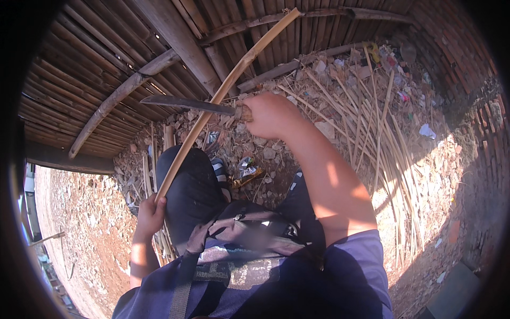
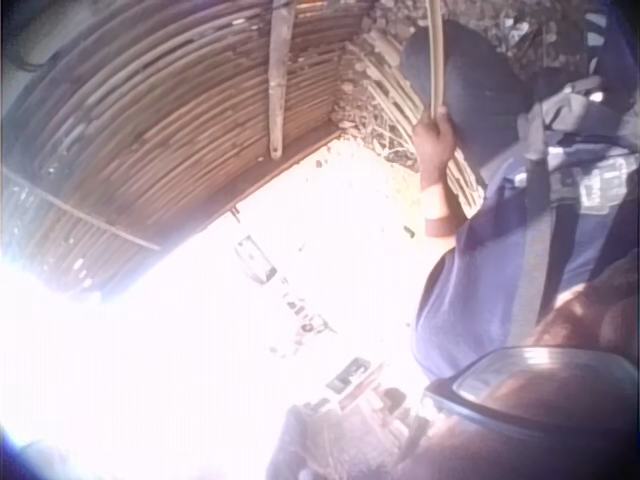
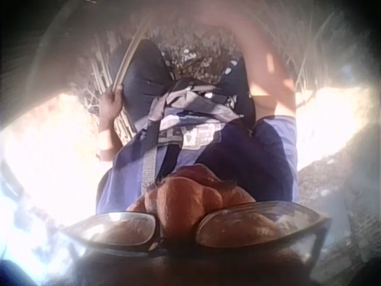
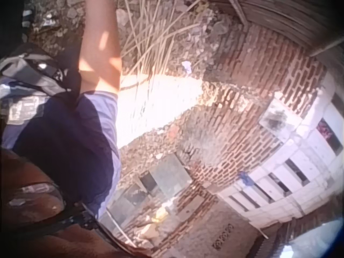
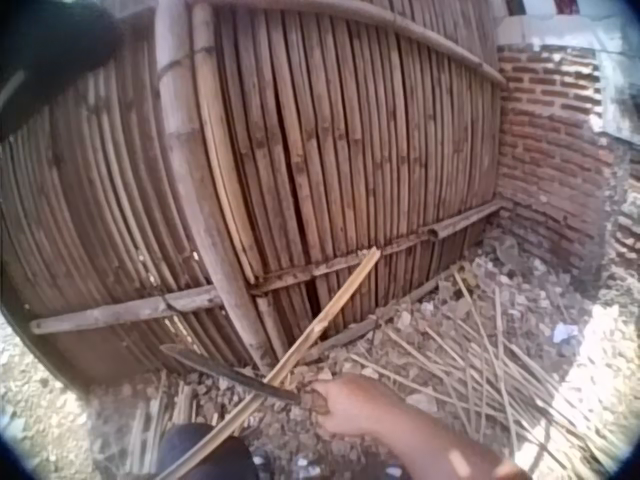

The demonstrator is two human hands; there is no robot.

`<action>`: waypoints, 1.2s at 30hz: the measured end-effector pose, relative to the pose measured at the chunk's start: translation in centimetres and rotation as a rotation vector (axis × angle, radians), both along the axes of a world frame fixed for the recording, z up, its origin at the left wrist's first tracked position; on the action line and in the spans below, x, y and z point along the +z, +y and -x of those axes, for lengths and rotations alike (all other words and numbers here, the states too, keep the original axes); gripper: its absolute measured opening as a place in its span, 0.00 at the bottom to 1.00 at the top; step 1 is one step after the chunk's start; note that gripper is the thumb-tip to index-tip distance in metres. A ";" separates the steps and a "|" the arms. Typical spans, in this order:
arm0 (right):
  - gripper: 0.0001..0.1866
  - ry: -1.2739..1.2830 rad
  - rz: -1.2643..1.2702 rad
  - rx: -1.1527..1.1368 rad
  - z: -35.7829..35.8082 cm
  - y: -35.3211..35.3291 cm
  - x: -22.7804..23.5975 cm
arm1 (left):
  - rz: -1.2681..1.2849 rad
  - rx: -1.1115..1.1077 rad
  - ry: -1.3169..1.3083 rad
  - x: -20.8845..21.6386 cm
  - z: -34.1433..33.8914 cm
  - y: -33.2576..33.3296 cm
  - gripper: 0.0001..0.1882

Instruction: The person thins a strip of wood by shaving it with a blade, holding the wood on their lap while seated.

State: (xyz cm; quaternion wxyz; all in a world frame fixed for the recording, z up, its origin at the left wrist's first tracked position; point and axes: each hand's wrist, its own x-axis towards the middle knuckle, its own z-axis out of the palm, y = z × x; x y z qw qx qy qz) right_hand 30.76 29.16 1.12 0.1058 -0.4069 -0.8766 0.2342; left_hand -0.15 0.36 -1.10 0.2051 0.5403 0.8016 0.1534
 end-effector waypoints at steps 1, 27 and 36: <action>0.19 -0.006 0.031 -0.002 0.0 0.0 0.0 | -0.005 -0.010 0.002 0.0 0.0 0.0 0.23; 0.18 -0.132 -0.042 -0.030 -0.8 0.8 0.7 | -0.001 -0.010 -0.021 0.0 0.1 0.2 0.24; 0.16 -0.057 0.022 -0.113 -0.3 0.0 0.3 | 0.028 0.011 -0.004 0.1 0.0 0.1 0.24</action>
